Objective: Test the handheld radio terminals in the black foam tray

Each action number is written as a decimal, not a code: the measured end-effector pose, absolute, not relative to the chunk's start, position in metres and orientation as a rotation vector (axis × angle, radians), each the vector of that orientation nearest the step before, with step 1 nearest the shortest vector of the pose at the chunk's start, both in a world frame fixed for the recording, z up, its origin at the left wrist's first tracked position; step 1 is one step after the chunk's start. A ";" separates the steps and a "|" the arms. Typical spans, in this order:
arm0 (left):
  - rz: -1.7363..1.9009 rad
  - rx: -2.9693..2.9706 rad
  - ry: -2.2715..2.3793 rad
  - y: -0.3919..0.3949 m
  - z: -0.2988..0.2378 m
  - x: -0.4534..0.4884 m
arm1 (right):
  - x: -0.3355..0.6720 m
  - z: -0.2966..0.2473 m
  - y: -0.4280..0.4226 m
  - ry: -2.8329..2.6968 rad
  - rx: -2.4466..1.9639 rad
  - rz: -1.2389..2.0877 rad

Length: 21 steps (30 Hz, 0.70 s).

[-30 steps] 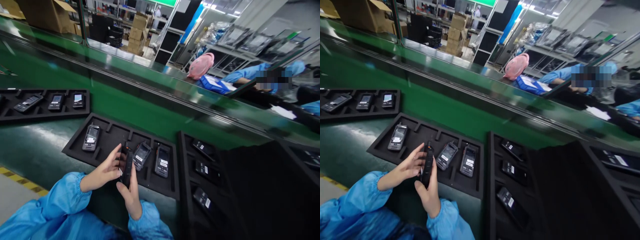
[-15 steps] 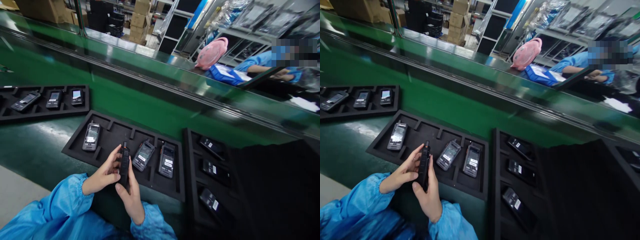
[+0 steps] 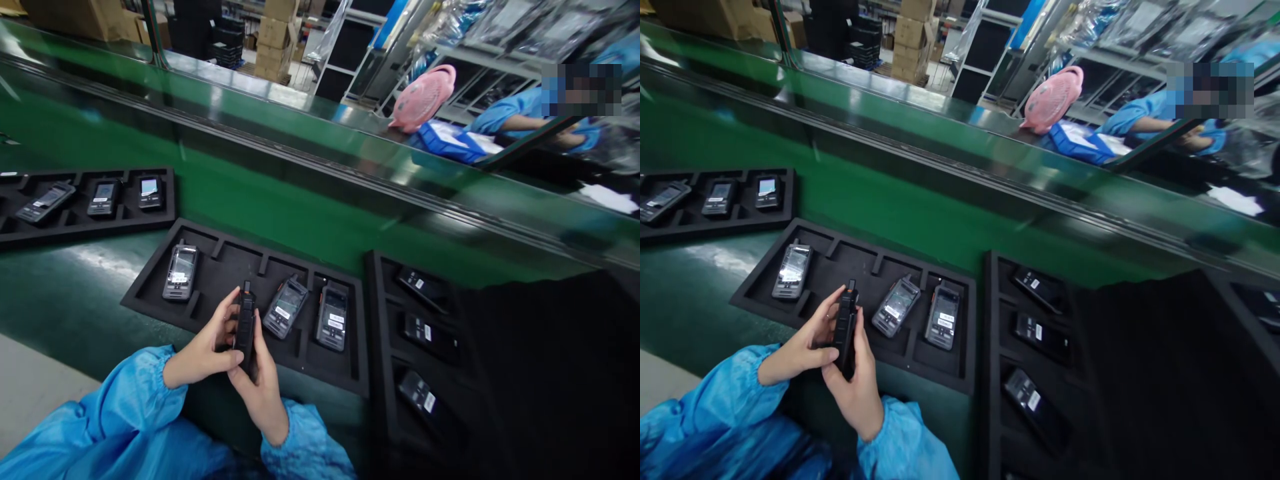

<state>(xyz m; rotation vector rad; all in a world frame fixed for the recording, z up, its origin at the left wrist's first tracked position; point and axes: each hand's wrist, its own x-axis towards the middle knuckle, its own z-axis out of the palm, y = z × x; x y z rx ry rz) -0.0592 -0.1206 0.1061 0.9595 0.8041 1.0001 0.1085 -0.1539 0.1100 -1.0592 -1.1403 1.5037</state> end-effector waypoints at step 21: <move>1.011 0.942 0.812 -0.120 0.108 -0.059 | 0.108 0.102 -0.153 -1.137 -1.061 1.507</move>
